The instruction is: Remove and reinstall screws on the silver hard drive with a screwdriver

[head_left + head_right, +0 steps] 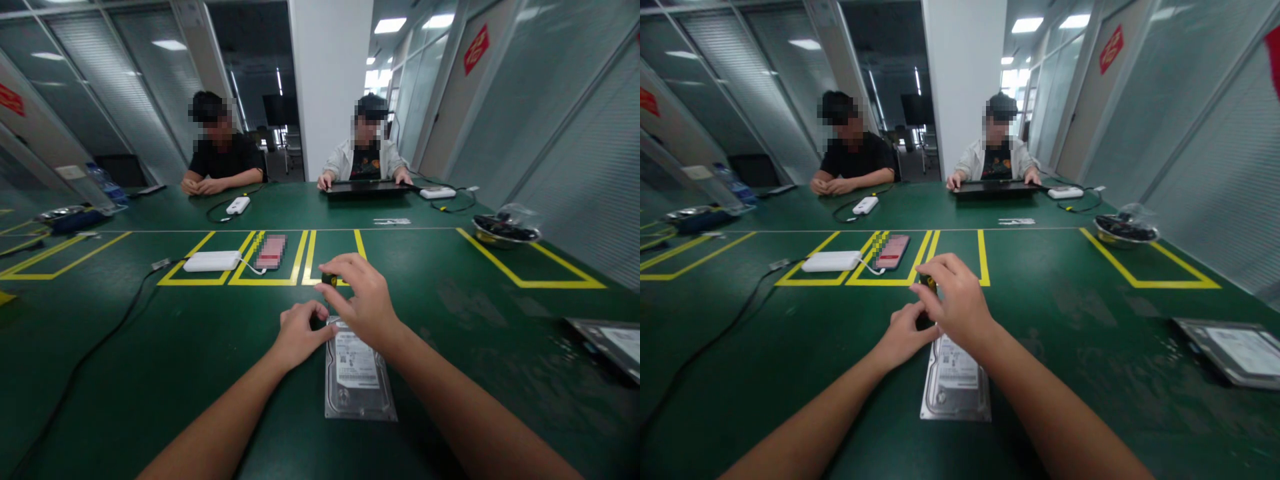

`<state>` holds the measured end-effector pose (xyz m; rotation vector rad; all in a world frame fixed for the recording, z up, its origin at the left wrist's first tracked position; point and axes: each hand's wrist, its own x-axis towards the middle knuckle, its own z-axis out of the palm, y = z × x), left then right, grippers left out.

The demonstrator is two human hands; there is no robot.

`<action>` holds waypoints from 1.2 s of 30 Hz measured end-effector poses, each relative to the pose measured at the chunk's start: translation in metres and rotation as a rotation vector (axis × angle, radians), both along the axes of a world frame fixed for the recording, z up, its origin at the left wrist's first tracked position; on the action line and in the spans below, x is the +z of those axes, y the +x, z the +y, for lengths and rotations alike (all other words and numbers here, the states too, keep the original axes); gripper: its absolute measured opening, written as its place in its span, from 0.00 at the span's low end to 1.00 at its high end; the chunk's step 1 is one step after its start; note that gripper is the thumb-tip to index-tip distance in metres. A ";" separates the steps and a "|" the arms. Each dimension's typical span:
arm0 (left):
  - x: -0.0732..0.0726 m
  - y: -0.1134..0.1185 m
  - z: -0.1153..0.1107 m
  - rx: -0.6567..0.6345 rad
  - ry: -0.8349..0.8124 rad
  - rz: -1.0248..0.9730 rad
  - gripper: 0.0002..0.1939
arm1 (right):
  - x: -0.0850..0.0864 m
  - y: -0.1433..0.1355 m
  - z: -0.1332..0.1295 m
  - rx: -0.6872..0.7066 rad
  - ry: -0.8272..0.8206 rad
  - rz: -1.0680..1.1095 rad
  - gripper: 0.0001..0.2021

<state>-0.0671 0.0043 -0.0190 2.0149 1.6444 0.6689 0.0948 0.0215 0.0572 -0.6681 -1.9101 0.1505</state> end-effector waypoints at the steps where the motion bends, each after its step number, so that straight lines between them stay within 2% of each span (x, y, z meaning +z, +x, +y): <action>1: 0.000 0.000 0.000 0.001 -0.001 0.001 0.14 | 0.000 0.000 0.000 0.003 -0.005 0.000 0.07; 9: 0.001 0.001 -0.001 0.002 0.004 -0.007 0.13 | 0.003 0.004 0.002 0.052 -0.005 -0.007 0.14; 16: 0.002 0.000 -0.001 -0.006 0.010 -0.017 0.13 | 0.006 0.003 0.000 0.038 -0.023 0.001 0.07; 23: 0.001 0.000 0.000 -0.006 0.010 -0.022 0.13 | 0.006 0.004 0.001 0.067 -0.017 -0.007 0.11; 27: 0.001 0.000 -0.001 -0.004 0.011 -0.022 0.13 | 0.003 0.003 0.000 -0.015 -0.036 0.021 0.06; 30: 0.000 0.000 -0.001 -0.005 0.014 -0.022 0.12 | 0.001 0.002 -0.001 -0.058 -0.044 0.040 0.08; 36: -0.002 0.000 0.000 -0.006 0.017 -0.022 0.13 | 0.003 0.001 0.000 0.039 -0.039 -0.009 0.13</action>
